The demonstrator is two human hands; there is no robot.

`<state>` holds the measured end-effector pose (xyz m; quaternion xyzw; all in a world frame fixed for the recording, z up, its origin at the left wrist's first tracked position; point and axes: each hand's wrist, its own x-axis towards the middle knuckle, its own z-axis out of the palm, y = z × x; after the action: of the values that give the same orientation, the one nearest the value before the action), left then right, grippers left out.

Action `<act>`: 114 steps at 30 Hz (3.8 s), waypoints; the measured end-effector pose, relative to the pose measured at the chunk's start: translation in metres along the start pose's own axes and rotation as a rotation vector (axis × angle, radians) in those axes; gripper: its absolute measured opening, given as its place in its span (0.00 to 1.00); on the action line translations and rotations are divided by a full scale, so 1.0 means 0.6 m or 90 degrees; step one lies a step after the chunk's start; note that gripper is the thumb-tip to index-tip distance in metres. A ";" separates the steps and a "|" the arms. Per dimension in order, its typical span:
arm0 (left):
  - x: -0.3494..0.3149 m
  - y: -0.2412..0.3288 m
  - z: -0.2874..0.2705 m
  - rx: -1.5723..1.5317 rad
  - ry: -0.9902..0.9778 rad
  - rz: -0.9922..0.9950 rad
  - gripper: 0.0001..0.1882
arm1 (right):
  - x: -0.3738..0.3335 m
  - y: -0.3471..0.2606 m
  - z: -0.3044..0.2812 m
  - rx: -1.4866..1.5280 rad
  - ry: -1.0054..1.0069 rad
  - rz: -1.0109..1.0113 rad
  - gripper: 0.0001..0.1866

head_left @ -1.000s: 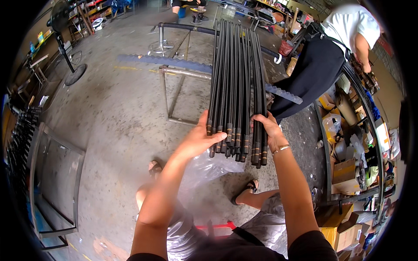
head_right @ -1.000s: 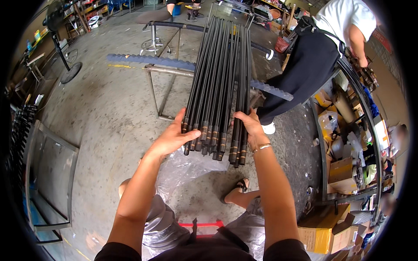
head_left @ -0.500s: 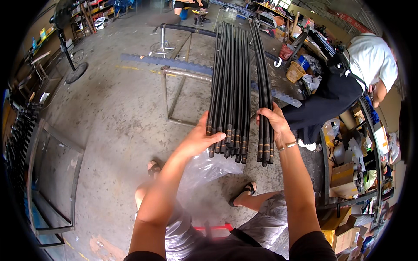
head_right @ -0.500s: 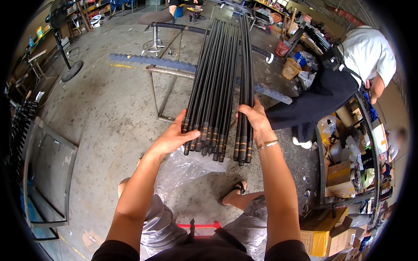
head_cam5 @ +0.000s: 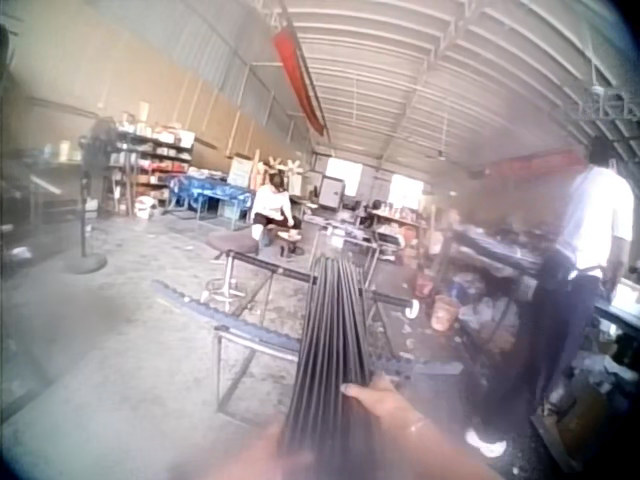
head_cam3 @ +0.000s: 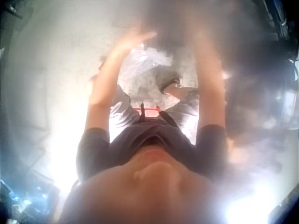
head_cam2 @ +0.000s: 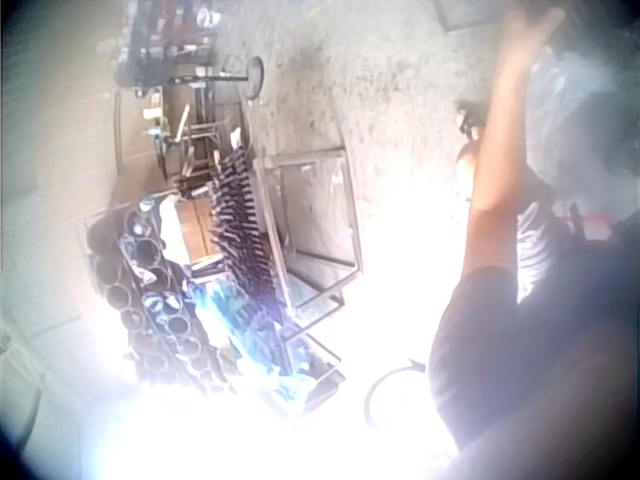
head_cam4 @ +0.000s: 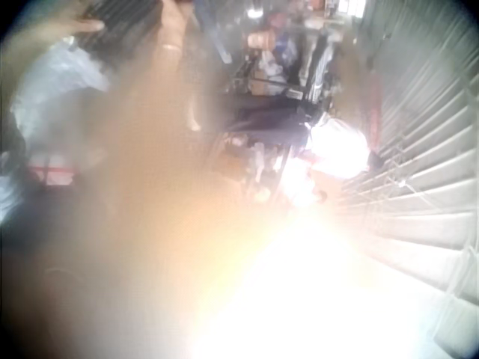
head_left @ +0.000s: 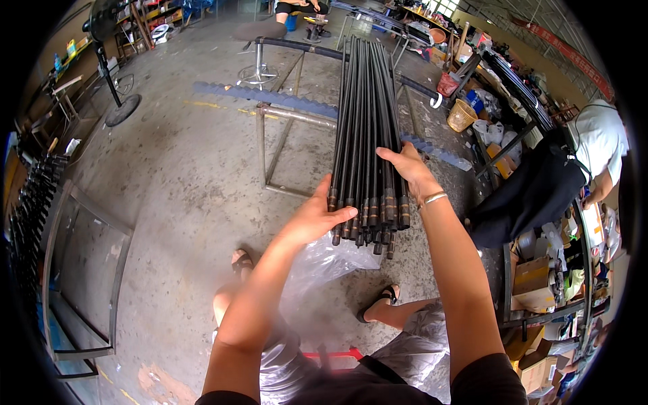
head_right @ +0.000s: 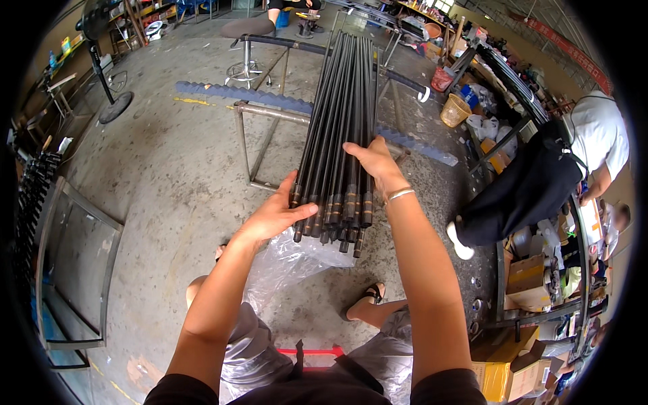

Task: The person picks up long black metal rods one by one from a pile on a metal rack and places them into a clear plastic bag. They continue this process, stacking the rods neatly inside the bag until a substantial bundle is formed. The person then lifts the bag containing the rods and hands it to a coworker.

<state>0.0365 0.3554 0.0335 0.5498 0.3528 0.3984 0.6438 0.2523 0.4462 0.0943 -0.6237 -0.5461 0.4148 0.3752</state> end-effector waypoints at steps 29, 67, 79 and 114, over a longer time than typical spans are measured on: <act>0.003 -0.004 -0.007 0.211 0.170 -0.033 0.52 | -0.093 0.090 0.020 0.425 -0.096 0.150 0.35; -0.027 -0.015 -0.047 0.087 0.028 -0.055 0.50 | -0.323 0.192 -0.001 0.191 -0.320 0.002 0.19; -0.035 -0.020 -0.058 0.096 -0.013 -0.040 0.57 | -0.300 0.158 0.048 0.194 -0.249 -0.118 0.19; -0.033 -0.015 -0.056 0.202 0.010 -0.047 0.48 | -0.127 0.173 -0.063 0.040 0.122 -0.067 0.28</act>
<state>-0.0010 0.3512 0.0200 0.6281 0.4368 0.3177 0.5601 0.3214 0.3577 0.0211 -0.6189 -0.5265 0.3498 0.4664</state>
